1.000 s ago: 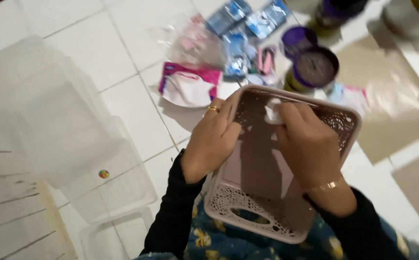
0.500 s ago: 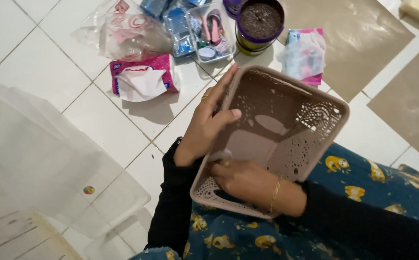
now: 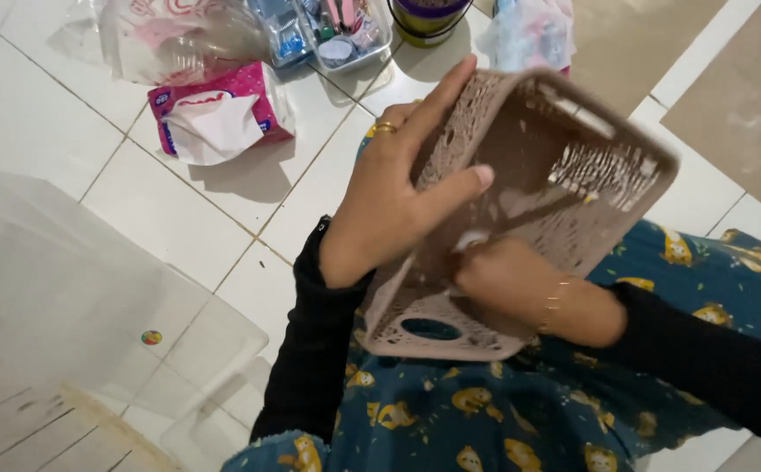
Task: Cleaning various plastic storage containers and baskets using wet wipes on the floor.
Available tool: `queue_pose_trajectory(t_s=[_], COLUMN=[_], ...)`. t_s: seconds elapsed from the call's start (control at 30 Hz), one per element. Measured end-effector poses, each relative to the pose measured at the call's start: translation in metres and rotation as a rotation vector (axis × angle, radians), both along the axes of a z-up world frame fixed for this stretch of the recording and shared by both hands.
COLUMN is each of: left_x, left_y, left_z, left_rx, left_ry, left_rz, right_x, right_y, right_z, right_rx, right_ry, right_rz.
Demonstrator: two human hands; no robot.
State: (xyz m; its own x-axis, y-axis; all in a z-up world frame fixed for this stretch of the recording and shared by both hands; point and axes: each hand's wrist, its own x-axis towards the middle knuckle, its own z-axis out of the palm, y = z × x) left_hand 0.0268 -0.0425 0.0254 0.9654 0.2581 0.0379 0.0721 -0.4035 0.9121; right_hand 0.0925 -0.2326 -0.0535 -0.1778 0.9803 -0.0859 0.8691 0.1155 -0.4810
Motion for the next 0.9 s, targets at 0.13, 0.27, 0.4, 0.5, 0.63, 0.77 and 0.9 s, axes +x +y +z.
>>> queue_pose_trajectory(t_s=[0.13,0.27,0.4,0.5,0.63,0.77,0.9], left_x=[0.007,0.015,0.006,0.011,0.014,0.019,0.02], left_y=[-0.003,-0.012,-0.011,-0.01,-0.015,-0.017,-0.015], left_z=[0.005,-0.005,-0.003,0.004,0.012,0.009,0.015], left_rx=[-0.058,-0.007,-0.17,-0.081,-0.051,0.014,-0.043], left_ry=[0.031,0.041,-0.011,0.03,0.077,0.027,0.038], left_rz=[-0.032,-0.056,-0.088,-0.053,-0.04,-0.047,-0.038], right_x=[-0.009,-0.046,-0.02,0.006,0.045,0.008,0.006], right_y=[0.01,0.024,-0.005,-0.018,-0.002,-0.008,-0.016], right_z=[0.024,-0.042,-0.015,0.013,0.03,-0.188,0.016], right_rx=[0.116,0.285,0.039,-0.057,0.212,0.075,0.216], right_ry=[-0.203,-0.015,-0.076,-0.367,-0.48,0.133,-0.391], right_rz=[-0.16,-0.164,-0.114,-0.089,-0.455,-0.6,-0.175])
